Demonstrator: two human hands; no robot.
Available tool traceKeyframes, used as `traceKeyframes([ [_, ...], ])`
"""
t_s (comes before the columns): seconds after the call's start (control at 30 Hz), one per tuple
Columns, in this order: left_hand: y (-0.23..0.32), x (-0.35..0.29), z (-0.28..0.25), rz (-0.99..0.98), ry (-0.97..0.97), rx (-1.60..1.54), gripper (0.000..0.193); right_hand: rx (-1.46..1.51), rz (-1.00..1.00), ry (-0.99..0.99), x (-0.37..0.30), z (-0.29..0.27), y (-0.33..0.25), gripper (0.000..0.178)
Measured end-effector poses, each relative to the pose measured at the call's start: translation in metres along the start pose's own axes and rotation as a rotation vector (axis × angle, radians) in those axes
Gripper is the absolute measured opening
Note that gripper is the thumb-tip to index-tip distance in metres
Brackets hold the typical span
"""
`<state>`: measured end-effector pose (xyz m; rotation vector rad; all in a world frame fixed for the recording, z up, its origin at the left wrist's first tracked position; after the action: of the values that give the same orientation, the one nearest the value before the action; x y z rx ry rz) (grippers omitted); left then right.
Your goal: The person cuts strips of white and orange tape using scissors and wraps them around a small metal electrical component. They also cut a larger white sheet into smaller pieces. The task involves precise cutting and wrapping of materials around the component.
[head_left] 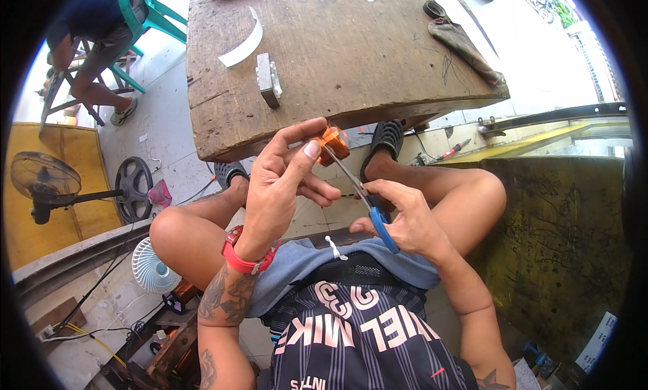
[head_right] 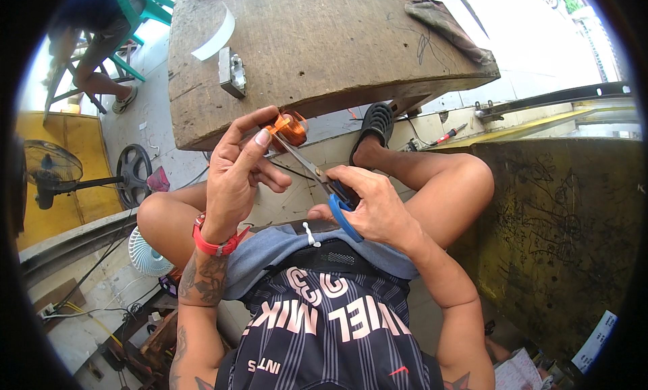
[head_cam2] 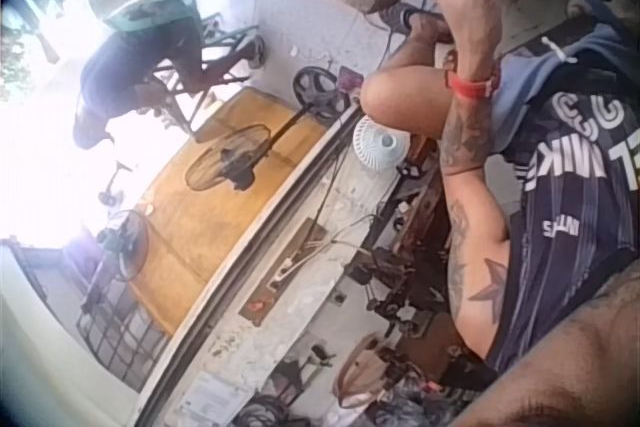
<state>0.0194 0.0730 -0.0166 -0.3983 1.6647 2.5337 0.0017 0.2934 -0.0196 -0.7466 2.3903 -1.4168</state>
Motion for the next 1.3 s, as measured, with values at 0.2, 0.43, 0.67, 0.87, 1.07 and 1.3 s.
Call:
traceKeyframes([
  [0.2, 0.002, -0.002, 0.003, -0.014, -0.027, 0.026, 0.045, 0.038, -0.010, 0.004, -0.001, 0.002, 0.005, 0.059],
  [0.43, 0.001, -0.003, 0.002, -0.010, -0.032, 0.017, 0.044, 0.135, 0.195, -0.094, -0.002, 0.003, 0.003, 0.055],
  [0.67, -0.002, -0.001, 0.000, -0.046, 0.002, -0.102, 0.046, 0.160, 0.079, -0.001, -0.003, -0.001, -0.002, 0.059],
  [0.87, 0.000, -0.001, -0.002, -0.089, 0.033, -0.203, 0.050, -0.317, -0.055, 0.301, 0.045, -0.107, 0.005, 0.063],
  [1.07, 0.000, 0.002, -0.004, -0.120, 0.001, -0.102, 0.047, -0.927, 0.084, 0.323, 0.143, -0.167, 0.067, 0.050],
  [1.3, 0.005, 0.000, -0.004, -0.077, -0.056, -0.078, 0.048, -0.342, -0.150, 0.185, 0.104, -0.082, -0.004, 0.030],
])
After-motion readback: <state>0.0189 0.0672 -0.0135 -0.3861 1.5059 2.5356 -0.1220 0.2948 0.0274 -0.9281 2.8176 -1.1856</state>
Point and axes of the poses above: each hand's wrist, its own x-axis towards the middle knuckle, its own z-axis out of the palm, y = z × x, the point moved 3 cm from there along x, towards the middle knuckle, and after that the axes turned 5 degrees about y, right-handed, at the moved point
